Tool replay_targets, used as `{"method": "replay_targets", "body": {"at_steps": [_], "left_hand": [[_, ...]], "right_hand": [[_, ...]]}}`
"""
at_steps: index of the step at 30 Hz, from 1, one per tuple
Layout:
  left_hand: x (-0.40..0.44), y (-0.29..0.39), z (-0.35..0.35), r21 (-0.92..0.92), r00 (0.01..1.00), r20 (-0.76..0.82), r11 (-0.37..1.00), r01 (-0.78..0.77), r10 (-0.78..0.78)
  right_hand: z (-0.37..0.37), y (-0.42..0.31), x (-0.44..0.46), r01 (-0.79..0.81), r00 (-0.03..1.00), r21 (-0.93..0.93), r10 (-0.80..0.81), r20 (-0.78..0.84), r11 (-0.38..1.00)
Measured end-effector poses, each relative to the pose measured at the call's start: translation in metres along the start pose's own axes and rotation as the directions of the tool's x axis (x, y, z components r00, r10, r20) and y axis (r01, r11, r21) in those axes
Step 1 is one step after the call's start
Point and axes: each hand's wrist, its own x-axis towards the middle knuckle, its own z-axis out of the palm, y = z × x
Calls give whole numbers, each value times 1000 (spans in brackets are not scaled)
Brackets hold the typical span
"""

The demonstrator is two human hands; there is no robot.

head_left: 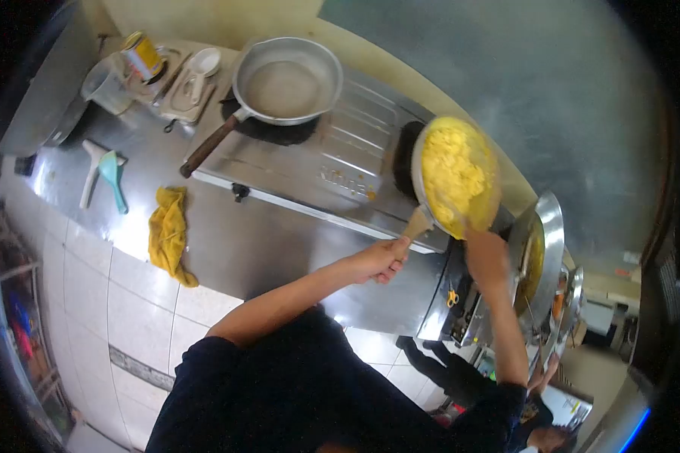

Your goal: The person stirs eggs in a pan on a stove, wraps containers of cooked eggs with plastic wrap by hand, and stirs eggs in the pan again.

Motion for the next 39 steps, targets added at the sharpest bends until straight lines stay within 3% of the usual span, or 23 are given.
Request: {"method": "replay_targets", "body": {"at_steps": [3, 5, 6, 8, 11, 15, 17, 20, 22, 23, 24, 25, 26, 28, 29, 30, 31, 32, 34, 35, 36, 37, 39], "left_hand": [[3, -2, 1, -9, 1000, -7, 1000, 26, -26], [2, -3, -2, -24, 1000, 9, 999, 21, -21], [2, 0, -4, -30, 1000, -2, 999, 21, -21], [2, 3, -10, -66, 1000, 26, 998, 17, -15], [1, 11, -12, -82, 997, 27, 993, 80, -78], [-4, 10, 1, -41, 996, 20, 995, 87, -87], [-5, 11, 3, -28, 996, 23, 995, 91, -91], [3, 9, -10, 62, 996, 24, 994, 86, -87], [-5, 11, -10, 136, 999, 4, 990, -37, 37], [-18, 15, -8, 185, 990, 8, 973, -137, 138], [-37, 14, -19, 139, 977, -109, 976, -168, 184], [-55, 10, -28, 361, 925, -144, 889, -282, 351], [-70, 7, -39, 586, 868, -120, 740, -329, 481], [-121, -23, -91, 533, 842, -149, 759, -374, 519], [-159, -30, -109, 539, 797, -272, 772, -338, 539], [-188, -42, -127, 764, 539, -461, 624, -163, 705], [-212, -52, -138, 852, 144, -494, 445, 274, 858], [-225, -81, -182, 750, -181, -448, 478, 457, 876], [-264, -105, -230, 436, -259, -425, 447, 781, 867], [-263, -115, -244, 426, -281, -418, 460, 779, 864], [-266, -123, -260, 414, -223, -453, 426, 805, 863], [-272, -131, -271, 401, -166, -491, 391, 828, 855], [-280, -130, -279, 416, -174, -495, 408, 813, 851]], "right_hand": [[79, 10, 37, 19, 912, -90, -54, -407, 996], [17, 28, 45, -132, 991, 217, 125, 46, 967], [-1, 38, 34, -160, 987, 217, 153, 49, 963], [-28, 58, 17, 44, 998, 221, -51, 23, 974], [-50, 43, -17, 116, 987, 163, -132, 90, 980], [8, 13, 2, -17, 997, 183, 2, 81, 983], [21, 26, 21, -205, 979, 176, 200, 47, 963], [17, 77, 14, -153, 985, 86, 145, 94, 984], [-24, 84, -8, 79, 996, 213, -83, 12, 974], [-68, 62, -13, -44, 990, 432, -18, 138, 901], [-76, 53, -18, -39, 988, 399, -25, 153, 916], [-83, 43, -17, -135, 962, 411, 20, 272, 902], [-75, 37, -19, -126, 963, 414, 10, 270, 901], [-60, 36, -20, -119, 963, 425, -1, 271, 898], [-58, 37, -26, -128, 966, 471, 1, 260, 873], [-53, 39, -28, -140, 968, 515, 7, 251, 846], [-44, 40, -30, -136, 967, 519, 1, 253, 844], [-34, 43, -33, -121, 974, 517, 0, 227, 847], [-29, 42, -39, -86, 984, 516, -10, 180, 852], [-30, 39, -42, -109, 980, 543, -2, 200, 833], [-31, 35, -42, -126, 977, 572, 1, 214, 811], [-31, 37, -45, -97, 982, 578, -16, 188, 810], [-42, 46, -56, -28, 996, 589, -30, 87, 807]]}}
